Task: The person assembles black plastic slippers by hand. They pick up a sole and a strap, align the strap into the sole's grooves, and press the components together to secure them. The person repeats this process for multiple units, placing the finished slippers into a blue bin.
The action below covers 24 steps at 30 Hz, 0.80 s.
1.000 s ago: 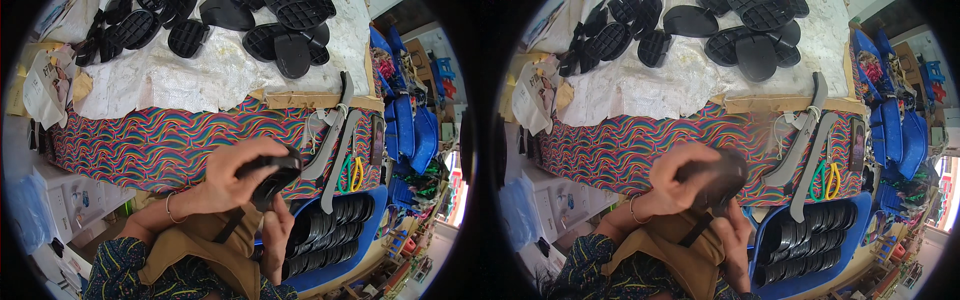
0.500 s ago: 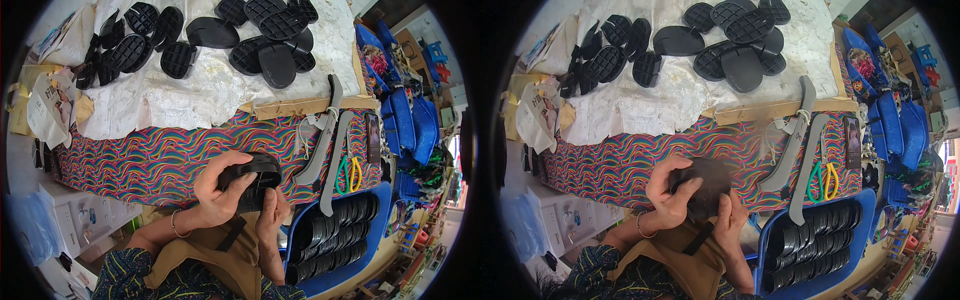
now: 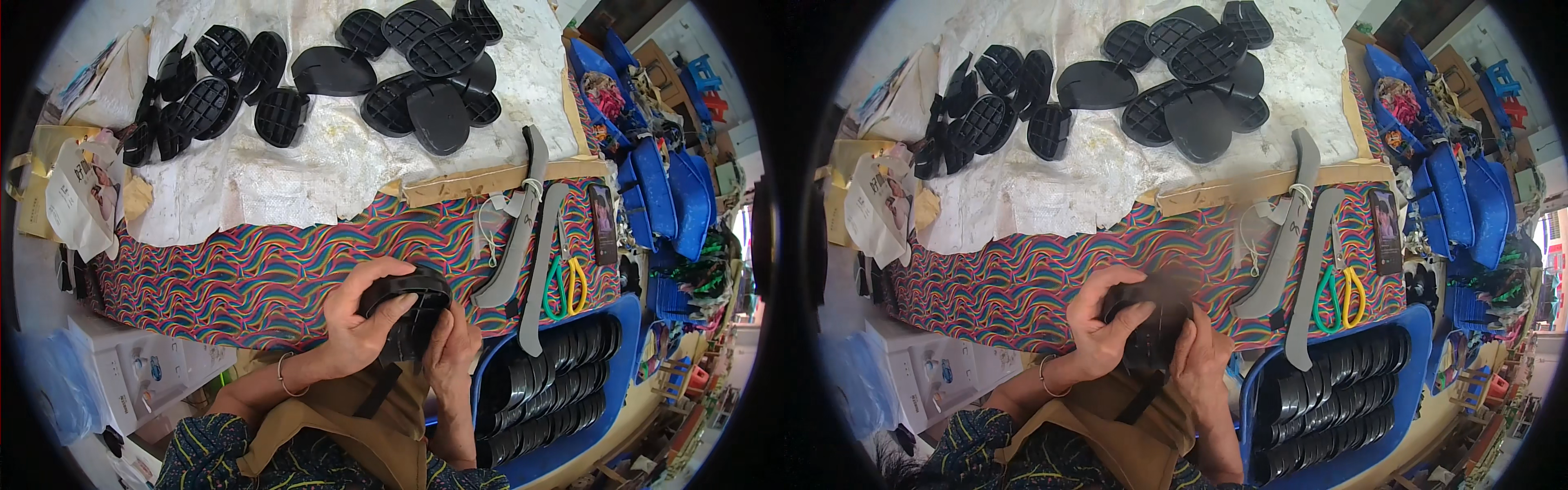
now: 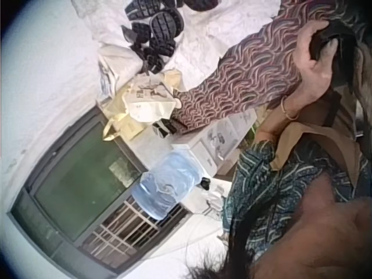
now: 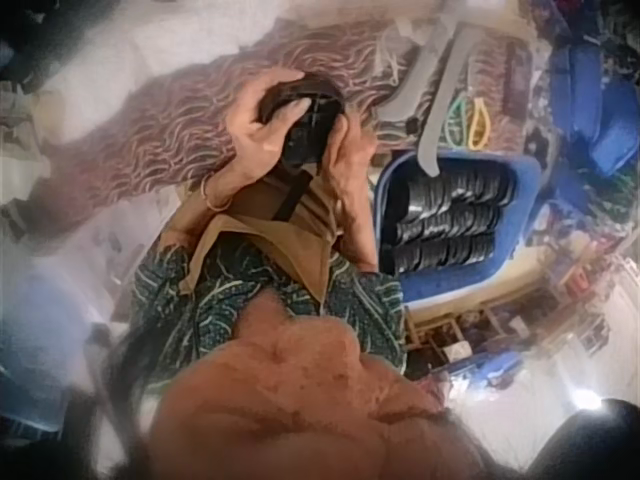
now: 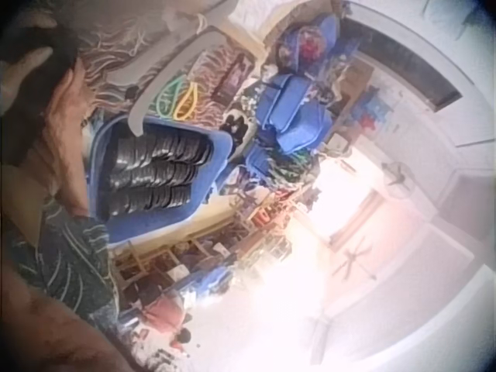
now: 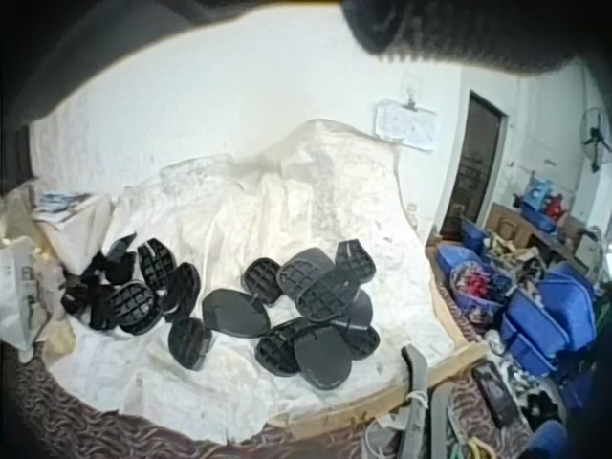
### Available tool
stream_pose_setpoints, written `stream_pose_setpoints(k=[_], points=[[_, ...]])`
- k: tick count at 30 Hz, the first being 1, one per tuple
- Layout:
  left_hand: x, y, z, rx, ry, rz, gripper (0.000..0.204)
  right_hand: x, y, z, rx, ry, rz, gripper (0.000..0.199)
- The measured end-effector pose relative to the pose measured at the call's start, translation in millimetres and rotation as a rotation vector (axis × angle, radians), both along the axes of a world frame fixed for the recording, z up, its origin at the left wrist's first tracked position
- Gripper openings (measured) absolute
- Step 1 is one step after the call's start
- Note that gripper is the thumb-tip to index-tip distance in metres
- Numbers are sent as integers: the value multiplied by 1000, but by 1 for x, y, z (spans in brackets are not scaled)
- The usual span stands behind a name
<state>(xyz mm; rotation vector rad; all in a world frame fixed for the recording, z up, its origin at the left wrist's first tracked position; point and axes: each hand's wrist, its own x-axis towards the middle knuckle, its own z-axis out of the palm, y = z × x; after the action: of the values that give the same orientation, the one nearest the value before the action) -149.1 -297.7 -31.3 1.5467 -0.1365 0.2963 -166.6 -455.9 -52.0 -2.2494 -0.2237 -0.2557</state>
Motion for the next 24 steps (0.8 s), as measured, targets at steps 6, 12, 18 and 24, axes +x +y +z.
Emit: stream_pose_setpoints(k=[6,12,18,24], points=[[7,2,7,-130,194,-113,31,18,-10,14,196,103,54,22],[6,5,5,-104,164,-116,32,14,-4,6,-80,-7,17,21],[16,12,4,-98,264,-282,34,42,-11,42,247,181,182,18],[14,18,13,-125,362,-306,33,31,-8,16,-92,-25,236,32]])
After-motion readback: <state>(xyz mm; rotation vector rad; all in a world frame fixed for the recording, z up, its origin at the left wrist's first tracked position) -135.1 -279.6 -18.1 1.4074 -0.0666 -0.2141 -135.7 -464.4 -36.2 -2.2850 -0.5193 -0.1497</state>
